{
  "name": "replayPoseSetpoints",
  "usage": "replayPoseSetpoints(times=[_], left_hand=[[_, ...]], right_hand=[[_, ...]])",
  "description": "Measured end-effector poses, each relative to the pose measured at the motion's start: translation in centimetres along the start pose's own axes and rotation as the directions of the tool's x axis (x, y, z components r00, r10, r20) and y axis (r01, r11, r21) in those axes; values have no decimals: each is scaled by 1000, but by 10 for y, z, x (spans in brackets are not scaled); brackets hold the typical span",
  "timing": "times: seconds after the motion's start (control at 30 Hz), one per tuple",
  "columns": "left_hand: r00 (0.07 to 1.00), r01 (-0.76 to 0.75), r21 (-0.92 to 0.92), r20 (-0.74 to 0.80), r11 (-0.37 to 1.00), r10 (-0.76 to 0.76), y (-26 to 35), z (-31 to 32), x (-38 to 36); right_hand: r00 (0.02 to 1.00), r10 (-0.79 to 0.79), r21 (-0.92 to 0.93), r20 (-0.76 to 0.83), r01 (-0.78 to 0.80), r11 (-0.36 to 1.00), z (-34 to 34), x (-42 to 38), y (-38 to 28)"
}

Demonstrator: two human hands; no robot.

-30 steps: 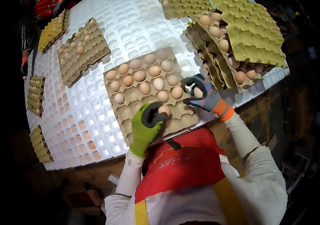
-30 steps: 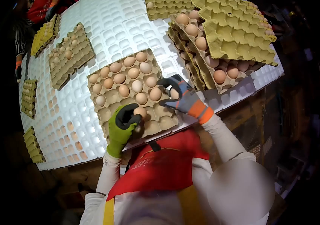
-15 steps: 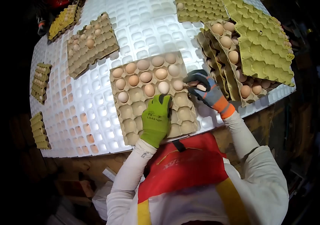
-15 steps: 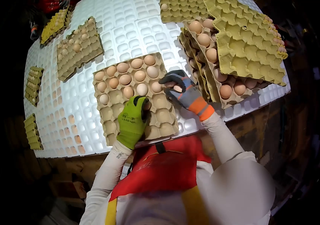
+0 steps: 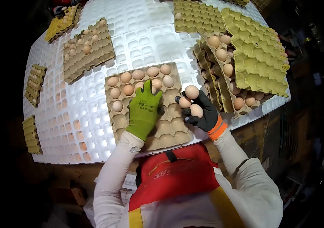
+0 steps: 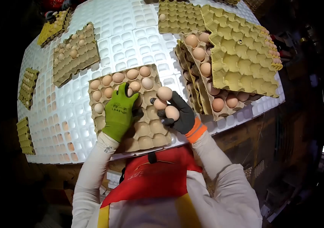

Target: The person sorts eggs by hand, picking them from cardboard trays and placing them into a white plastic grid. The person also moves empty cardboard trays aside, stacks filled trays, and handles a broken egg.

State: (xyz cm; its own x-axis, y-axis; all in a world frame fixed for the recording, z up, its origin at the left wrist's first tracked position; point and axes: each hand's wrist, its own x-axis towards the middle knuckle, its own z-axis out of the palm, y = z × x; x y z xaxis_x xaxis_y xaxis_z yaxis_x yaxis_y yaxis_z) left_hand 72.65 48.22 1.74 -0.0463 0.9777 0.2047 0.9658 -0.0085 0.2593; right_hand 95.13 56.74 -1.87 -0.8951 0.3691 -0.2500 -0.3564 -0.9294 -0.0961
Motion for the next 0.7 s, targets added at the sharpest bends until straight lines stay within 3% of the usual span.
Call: replayPoseSetpoints(times=[0.03, 0.1, 0.13, 0.17, 0.23, 0.27, 0.3, 0.33, 0.37, 0.4, 0.43, 0.47, 0.5, 0.53, 0.6, 0.63, 0.67, 0.7], left_hand=[[999, 10, 67, 33, 998, -12, 0, 13, 2], [993, 19, 206, 112, 978, -43, -1, 25, 6], [999, -5, 119, 37, 993, 1, -5, 17, 4], [1000, 29, -90, -2, 995, -29, -9, 7, 1], [993, 62, -475, -60, 878, -102, -21, -9, -5], [950, 310, -759, 231, 572, -209, -32, -16, -14], [837, 543, -826, 516, 153, -184, -45, -24, -27], [860, 486, -874, 476, 8, -185, -55, -13, -48], [852, 409, -783, 512, -469, -111, -62, -10, -65], [838, 276, -479, 544, -833, -35, -67, -10, -80], [779, 153, -303, 623, -941, -73, -72, -12, -92], [836, 116, -266, 547, -957, -51, -82, -14, -105], [887, 81, -226, 461, -971, -34, -93, -14, -118], [854, 29, -193, 515, -981, -76, -103, -16, -129], [884, 17, -267, 454, -964, -110, -128, -21, -157], [886, 17, -336, 442, -942, -141, -141, -26, -170], [725, 18, -519, 595, -855, -346, -146, -39, -178], [798, 64, -613, 505, -787, -328, -172, -32, -195]], right_hand=[[990, -122, -184, -77, 106, 977, 9, -6, 9], [980, -182, -275, -84, 153, 949, 2, -6, 18], [977, -204, -285, -63, 178, 942, -2, -5, 22], [983, -176, -207, -50, 163, 965, 0, -6, 24], [992, -128, -40, -1, 128, 991, 5, -2, 28], [970, -242, -271, -32, 224, 936, 8, -4, 36], [959, -282, -478, -7, 244, 844, 18, -2, 42], [951, -310, -601, 18, 258, 756, 25, 2, 50], [943, -329, -712, 45, 261, 652, 31, 6, 58], [939, -344, -855, 27, 200, 479, 36, 11, 64], [947, -320, -847, 38, 201, 493, 38, 20, 72], [954, -296, -838, 49, 201, 507, 40, 29, 80], [957, -289, -941, 13, 109, 320, 41, 37, 87], [958, -281, -972, 65, 125, 200, 46, 49, 96], [946, -212, -969, 246, 241, -47, 63, 81, 117], [969, -147, -979, 199, 202, 10, 75, 104, 127], [985, -81, -986, 150, 155, 61, 88, 127, 137], [997, 20, -965, -68, -71, 254, 96, 149, 145]])
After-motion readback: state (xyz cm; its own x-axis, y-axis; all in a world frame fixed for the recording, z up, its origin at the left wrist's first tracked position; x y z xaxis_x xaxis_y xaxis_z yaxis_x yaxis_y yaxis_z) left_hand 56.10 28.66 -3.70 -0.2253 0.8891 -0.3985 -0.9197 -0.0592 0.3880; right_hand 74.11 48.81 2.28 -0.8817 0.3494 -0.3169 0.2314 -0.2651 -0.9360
